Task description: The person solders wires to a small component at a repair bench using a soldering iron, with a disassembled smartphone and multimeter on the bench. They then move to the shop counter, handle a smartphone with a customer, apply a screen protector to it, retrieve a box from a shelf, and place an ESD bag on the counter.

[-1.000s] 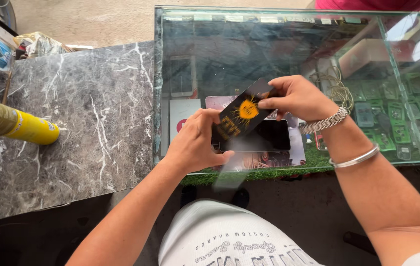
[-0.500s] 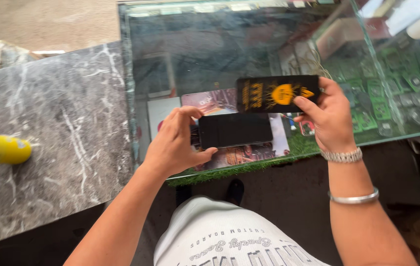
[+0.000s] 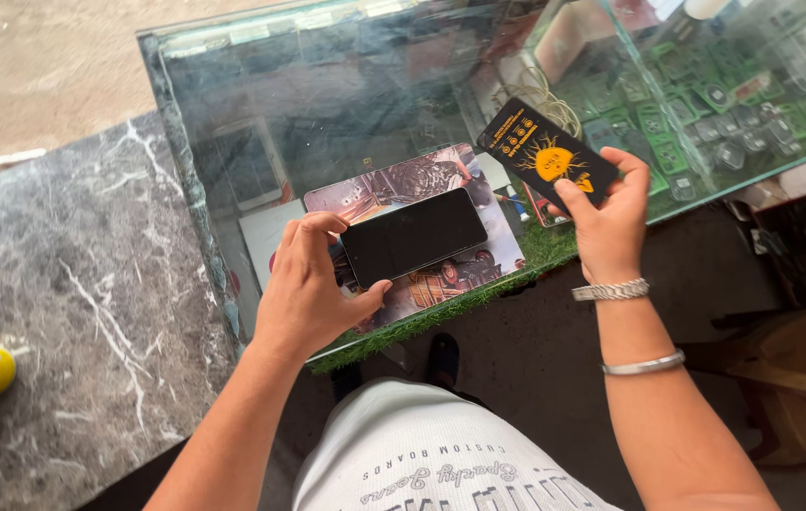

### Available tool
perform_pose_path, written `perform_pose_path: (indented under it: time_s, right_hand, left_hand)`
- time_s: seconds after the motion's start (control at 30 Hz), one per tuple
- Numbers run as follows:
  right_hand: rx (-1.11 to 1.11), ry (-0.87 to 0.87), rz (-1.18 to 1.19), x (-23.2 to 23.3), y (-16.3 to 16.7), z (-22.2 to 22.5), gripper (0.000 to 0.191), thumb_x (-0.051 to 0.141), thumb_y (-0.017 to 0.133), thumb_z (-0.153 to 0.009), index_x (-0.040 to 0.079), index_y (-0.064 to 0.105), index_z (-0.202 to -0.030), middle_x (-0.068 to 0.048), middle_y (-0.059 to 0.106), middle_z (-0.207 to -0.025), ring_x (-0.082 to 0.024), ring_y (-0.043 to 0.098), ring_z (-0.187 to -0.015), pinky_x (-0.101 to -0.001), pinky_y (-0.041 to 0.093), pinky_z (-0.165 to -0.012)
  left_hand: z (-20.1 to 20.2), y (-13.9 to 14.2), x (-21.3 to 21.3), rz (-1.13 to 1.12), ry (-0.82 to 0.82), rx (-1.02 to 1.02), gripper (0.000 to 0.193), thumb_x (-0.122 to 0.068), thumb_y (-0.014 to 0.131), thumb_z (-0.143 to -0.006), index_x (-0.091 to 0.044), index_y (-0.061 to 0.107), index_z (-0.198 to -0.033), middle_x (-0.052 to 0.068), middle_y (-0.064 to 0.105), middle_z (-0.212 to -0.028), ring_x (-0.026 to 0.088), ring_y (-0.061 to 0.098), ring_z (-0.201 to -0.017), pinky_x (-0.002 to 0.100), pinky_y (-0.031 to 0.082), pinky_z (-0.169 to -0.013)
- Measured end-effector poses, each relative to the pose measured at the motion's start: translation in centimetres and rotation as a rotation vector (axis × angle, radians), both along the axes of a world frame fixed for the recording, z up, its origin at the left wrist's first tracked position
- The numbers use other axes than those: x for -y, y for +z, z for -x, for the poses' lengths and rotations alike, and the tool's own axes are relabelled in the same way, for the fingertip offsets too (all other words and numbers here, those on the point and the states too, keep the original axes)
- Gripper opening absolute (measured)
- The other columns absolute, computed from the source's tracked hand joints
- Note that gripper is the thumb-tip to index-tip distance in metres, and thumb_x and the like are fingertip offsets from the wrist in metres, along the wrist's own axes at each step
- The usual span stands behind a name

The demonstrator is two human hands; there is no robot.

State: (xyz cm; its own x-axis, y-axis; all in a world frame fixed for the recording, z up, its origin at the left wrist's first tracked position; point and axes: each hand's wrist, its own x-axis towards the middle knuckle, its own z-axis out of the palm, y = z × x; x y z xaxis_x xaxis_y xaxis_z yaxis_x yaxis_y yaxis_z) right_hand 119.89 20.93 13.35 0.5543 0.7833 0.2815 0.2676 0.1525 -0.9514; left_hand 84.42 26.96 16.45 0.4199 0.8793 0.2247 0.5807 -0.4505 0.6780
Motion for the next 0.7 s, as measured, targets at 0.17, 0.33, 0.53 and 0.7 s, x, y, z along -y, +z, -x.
perform_pose_path:
  time_s: [0.17,0.33,0.53,0.7]
  right_hand:
    - [0.27,-0.116,0.183,0.8,0.1,1.0,0.067,0.013,0.08,-0.094,0.003,0.042,-0.148,-0.022,0.06,-0.139,-0.024,0.064,-0.121,-0.035,0.056,-0.097]
    - [0.372,-0.217,0.142,1.6,-0.3,2.1,0.064,0.02,0.082,-0.095,0.002,0.05,-0.146,-0.029,0.026,-0.164,-0.033,0.039,-0.15,-0.0472,0.042,-0.117]
    - [0.073,-0.253,-0.21,4.6,-1.9,3.7,0.06,0.016,0.076,-0.096,0.005,0.046,-0.146,-0.017,0.055,-0.14,-0.018,0.062,-0.123,-0.0326,0.055,-0.102]
    - [-0.137,-0.526,-0.024,10.9,-4.0,3.2,0.016,0.015,0.074,-0.099,0.0,0.071,-0.103,-0.004,0.071,-0.076,-0.004,0.057,-0.053,-0.0204,0.041,-0.046]
  left_hand:
    - [-0.3,-0.2,0.1,-0.127,-0.009,0.038,0.071,-0.032,0.091,-0.07,-0.007,0.049,-0.122,0.009,0.053,-0.116,0.03,0.053,-0.113,0.041,0.046,-0.097]
    - [-0.1,-0.9,0.1,-0.206,-0.046,0.047,0.067,-0.03,0.089,-0.076,-0.003,0.048,-0.121,0.01,0.053,-0.124,0.033,0.051,-0.114,0.042,0.045,-0.098]
    - [-0.3,-0.9,0.2,-0.089,-0.002,0.189,0.066,-0.028,0.089,-0.076,-0.003,0.05,-0.123,0.013,0.052,-0.139,0.028,0.058,-0.107,0.042,0.048,-0.095]
    - [-0.7,0.8,1.4,-0.216,0.021,0.321,0.044,-0.018,0.084,-0.083,-0.008,0.053,-0.114,0.013,0.056,-0.134,0.031,0.058,-0.117,0.039,0.052,-0.088]
